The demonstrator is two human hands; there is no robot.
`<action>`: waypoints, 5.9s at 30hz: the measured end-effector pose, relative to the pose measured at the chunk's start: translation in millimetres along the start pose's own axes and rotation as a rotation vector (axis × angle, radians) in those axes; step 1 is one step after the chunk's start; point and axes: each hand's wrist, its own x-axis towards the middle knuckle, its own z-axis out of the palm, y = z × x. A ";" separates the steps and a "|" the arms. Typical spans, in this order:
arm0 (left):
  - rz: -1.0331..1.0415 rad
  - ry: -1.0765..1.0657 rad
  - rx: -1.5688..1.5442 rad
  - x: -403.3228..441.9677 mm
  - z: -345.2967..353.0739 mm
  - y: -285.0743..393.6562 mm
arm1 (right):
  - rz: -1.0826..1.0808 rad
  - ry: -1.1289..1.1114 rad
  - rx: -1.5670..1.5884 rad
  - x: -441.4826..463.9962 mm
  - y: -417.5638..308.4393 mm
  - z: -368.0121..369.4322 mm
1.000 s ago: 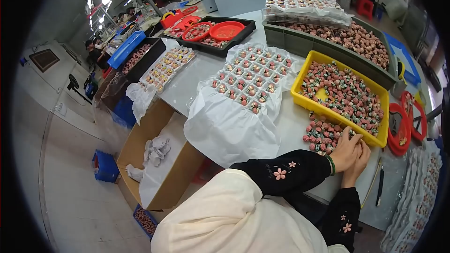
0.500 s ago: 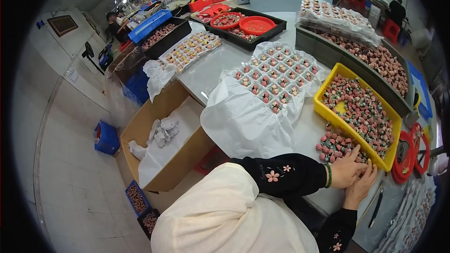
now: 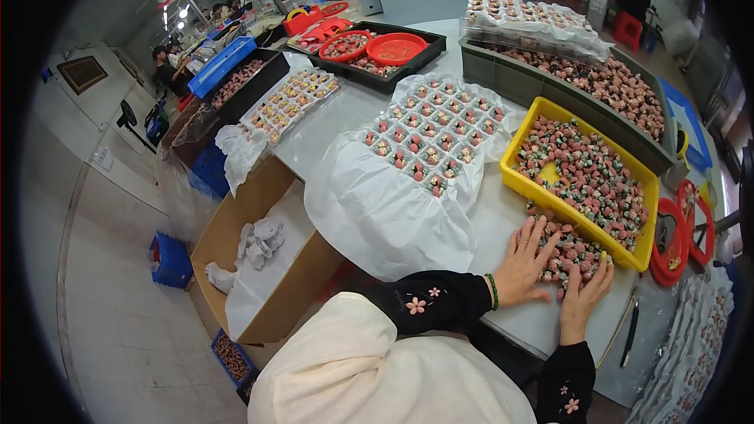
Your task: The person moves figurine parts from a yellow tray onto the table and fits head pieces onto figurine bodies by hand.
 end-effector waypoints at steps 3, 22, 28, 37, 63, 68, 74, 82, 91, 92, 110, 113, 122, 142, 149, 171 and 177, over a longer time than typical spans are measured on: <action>0.002 0.084 0.008 5.6 8.8 -4.2 | -0.020 -0.004 -0.059 2.8 -2.8 1.9; -0.559 -0.404 0.203 161.1 -56.5 -25.4 | 0.148 -0.314 -0.438 159.5 -6.0 -4.5; -0.394 -0.565 -0.014 178.6 -31.7 -43.7 | 0.209 -0.318 -0.508 173.6 -5.7 10.5; -0.287 -0.465 0.222 185.7 6.2 -46.4 | 0.217 -0.265 -0.392 177.3 5.9 19.1; -0.774 0.079 -0.666 217.5 23.4 -19.0 | 0.268 -0.131 -0.155 194.3 25.6 43.2; -0.640 0.044 -0.598 242.2 58.5 -61.9 | 0.243 -0.175 -0.165 191.5 17.4 40.5; -0.728 -0.013 -0.654 241.7 44.6 -64.1 | 0.225 -0.235 -0.100 200.4 25.7 41.2; -0.831 -0.015 -1.099 229.2 31.8 -26.0 | 0.205 -0.184 0.536 211.5 41.2 67.0; -0.586 0.330 -1.382 230.5 30.7 -2.9 | 0.205 0.109 0.396 199.6 -7.4 57.8; -0.520 0.412 -1.382 230.6 33.7 -2.2 | 0.153 0.191 0.376 197.6 -12.5 54.9; -0.131 0.706 -1.014 35.6 2.8 0.1 | -0.272 0.258 0.551 25.5 -79.7 51.6; -0.156 0.699 -0.864 30.6 11.4 -22.7 | -0.409 0.282 0.165 26.4 -75.7 49.7; -0.275 0.772 -0.842 37.2 22.2 -37.5 | -0.405 0.133 0.071 39.4 -61.2 39.4; -0.349 0.580 -0.272 -1.6 9.8 -38.5 | -0.662 -0.168 -0.185 -16.2 -39.0 -11.9; -0.071 0.600 -0.135 10.6 -19.0 18.2 | -0.550 0.074 0.014 38.8 -34.9 -25.0; -0.444 0.215 0.027 269.0 13.6 -83.0 | -0.045 -0.227 -0.327 254.4 -0.4 71.5; -0.484 0.234 0.029 266.2 14.8 -78.1 | -0.144 -0.263 -0.378 251.1 -5.4 73.3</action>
